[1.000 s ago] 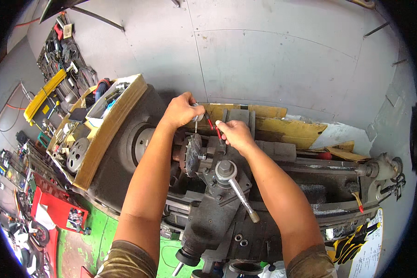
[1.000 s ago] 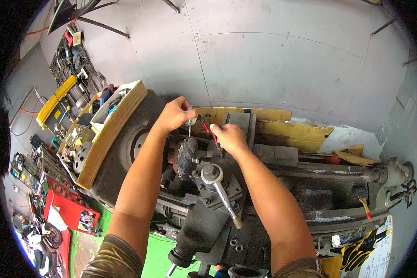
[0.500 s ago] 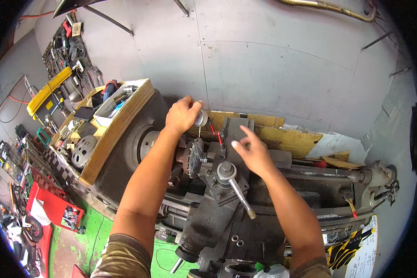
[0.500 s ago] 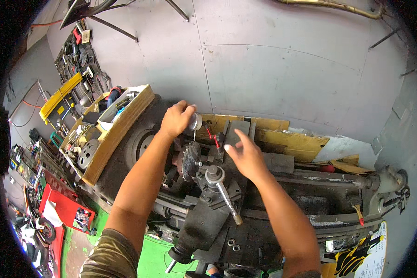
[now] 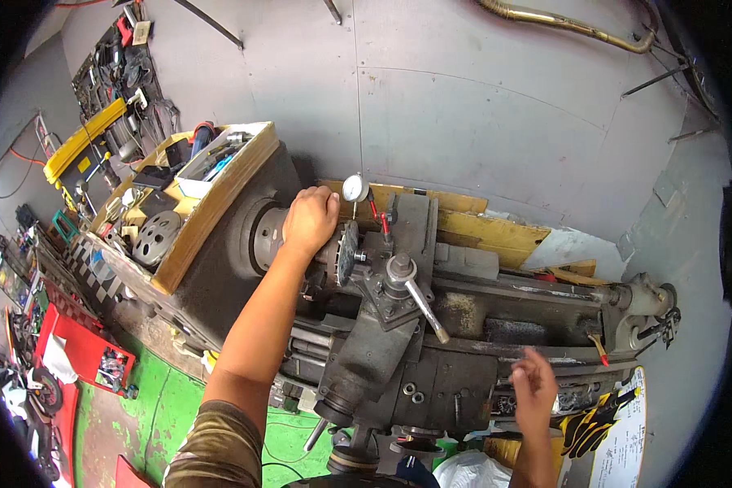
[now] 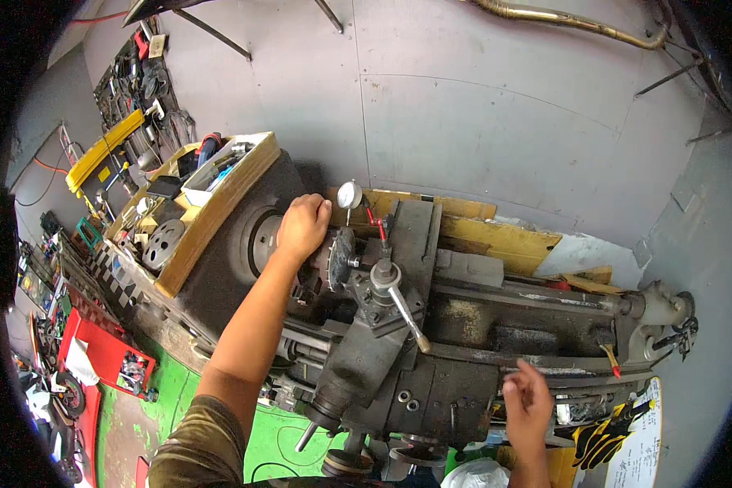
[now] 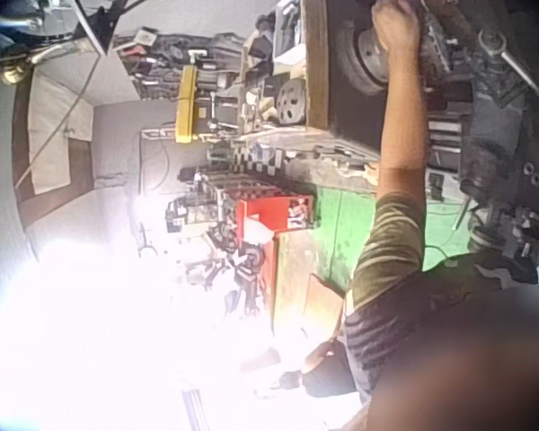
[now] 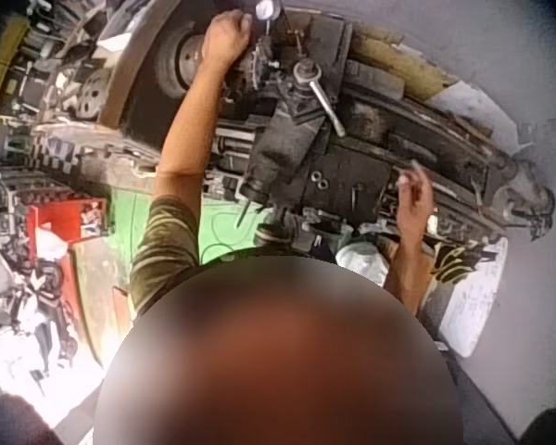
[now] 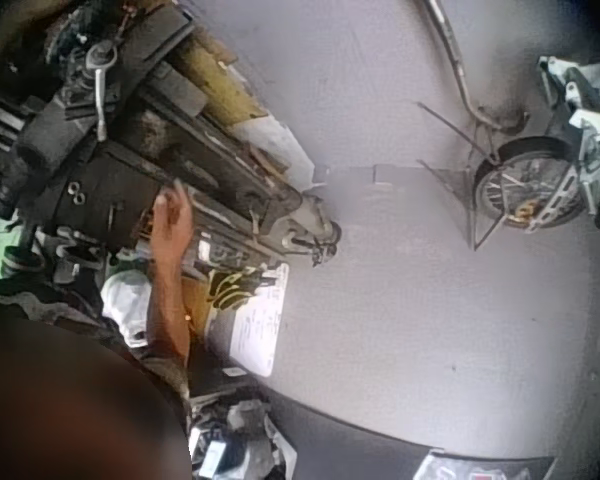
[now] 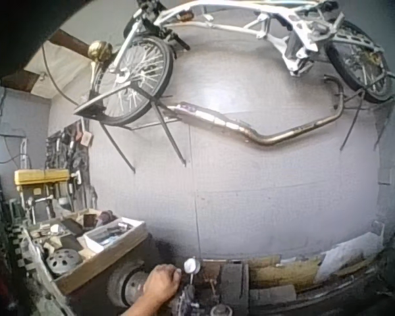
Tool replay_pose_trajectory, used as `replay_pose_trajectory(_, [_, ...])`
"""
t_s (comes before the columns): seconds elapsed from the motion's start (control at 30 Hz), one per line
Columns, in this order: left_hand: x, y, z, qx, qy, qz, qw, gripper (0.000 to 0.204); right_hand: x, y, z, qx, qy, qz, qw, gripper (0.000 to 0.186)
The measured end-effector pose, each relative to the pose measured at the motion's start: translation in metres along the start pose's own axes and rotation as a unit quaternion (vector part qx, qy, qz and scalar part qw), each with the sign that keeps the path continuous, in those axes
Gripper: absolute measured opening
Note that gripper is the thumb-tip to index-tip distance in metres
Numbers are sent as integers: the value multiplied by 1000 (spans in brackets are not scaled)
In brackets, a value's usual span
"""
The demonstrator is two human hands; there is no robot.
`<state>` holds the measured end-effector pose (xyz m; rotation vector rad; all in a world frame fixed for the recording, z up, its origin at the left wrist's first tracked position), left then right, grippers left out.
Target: Using a lathe to measure and adjust a mechanical component in a workshop.
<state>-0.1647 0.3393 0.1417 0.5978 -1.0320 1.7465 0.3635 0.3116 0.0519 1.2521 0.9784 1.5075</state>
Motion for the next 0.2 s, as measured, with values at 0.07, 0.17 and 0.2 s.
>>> replay_pose_trajectory(0.07, [-10,-4,9,-1,-17,-1,1000,27,-27,-11,15,-18,-7,-18,1000,45])
replay_pose_trajectory(0.17, [-27,-9,27,-16,-81,-19,996,21,-58,-26,30,-25,-20,-37,999,47])
replay_pose_trajectory(0.2, [-33,-10,32,-20,-89,-19,996,20,-65,-33,32,-18,-30,-42,999,48])
Point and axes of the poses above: each hand's wrist, its own x-axis towards the middle knuckle, its own z-axis out of the back of the hand, y = z × x, the point moved 5 cm from there along x, towards the middle knuckle, and after that the axes turned 11 degrees about -y, right-handed, at the moved point
